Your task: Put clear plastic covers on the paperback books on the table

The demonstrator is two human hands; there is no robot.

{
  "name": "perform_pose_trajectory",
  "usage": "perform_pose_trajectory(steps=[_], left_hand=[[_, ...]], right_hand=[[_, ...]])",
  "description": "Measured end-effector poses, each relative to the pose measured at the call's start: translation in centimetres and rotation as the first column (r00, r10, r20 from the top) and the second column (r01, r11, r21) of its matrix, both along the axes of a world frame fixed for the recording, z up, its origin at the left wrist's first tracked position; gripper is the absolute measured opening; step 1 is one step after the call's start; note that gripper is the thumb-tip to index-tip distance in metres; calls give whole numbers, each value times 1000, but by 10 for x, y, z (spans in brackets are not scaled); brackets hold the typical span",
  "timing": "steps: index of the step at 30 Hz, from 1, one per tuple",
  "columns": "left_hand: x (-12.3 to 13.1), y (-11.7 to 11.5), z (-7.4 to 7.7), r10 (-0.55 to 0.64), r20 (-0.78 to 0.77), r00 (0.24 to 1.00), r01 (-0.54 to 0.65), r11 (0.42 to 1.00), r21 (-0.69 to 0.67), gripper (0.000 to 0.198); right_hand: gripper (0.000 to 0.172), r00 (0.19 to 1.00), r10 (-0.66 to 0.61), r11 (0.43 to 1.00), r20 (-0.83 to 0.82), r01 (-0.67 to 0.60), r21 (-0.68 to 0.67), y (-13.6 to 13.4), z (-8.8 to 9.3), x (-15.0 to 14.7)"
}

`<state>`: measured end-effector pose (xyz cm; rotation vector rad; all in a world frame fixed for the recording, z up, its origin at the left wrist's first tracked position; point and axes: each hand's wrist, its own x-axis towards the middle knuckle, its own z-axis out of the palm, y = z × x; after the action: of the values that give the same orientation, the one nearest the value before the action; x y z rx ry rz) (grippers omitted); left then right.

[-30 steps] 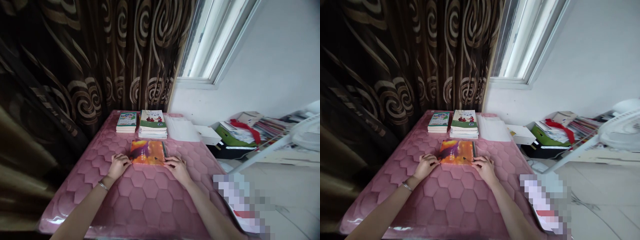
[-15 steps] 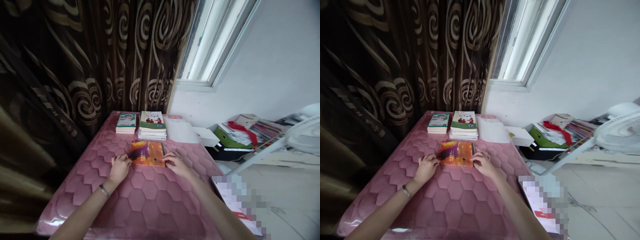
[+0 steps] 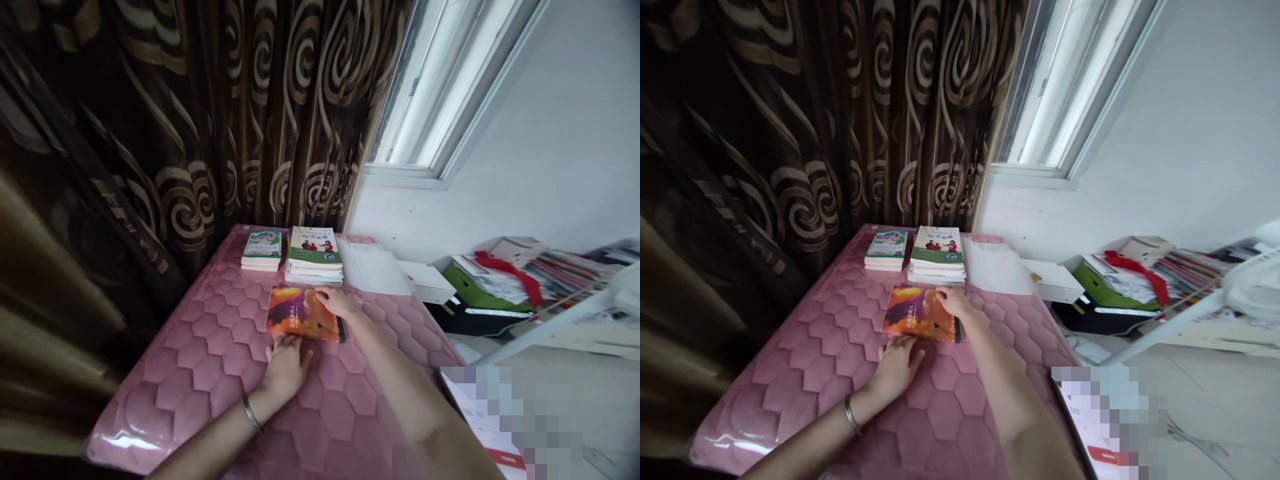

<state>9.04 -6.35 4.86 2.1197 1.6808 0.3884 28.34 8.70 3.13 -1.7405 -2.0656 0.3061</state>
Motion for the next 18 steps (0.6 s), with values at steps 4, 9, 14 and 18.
perform_pose_trajectory(steps=[4,9,14,18], left_hand=[[0,2,1,51,-26,998,-50,998,45,33],[-17,13,-7,72,-72,995,-62,989,131,33],[-35,51,-11,25,-99,995,-11,990,141,30],[-37,76,-6,19,-83,996,-8,991,133,26]], right_hand=[[20,1000,-22,999,8,22,-47,-6,2,6],[19,994,-108,990,21,109,-93,-44,-4,21],[25,958,-262,956,-114,241,-165,-93,-11,17],[24,920,-354,932,-167,331,-148,-107,-7,4]])
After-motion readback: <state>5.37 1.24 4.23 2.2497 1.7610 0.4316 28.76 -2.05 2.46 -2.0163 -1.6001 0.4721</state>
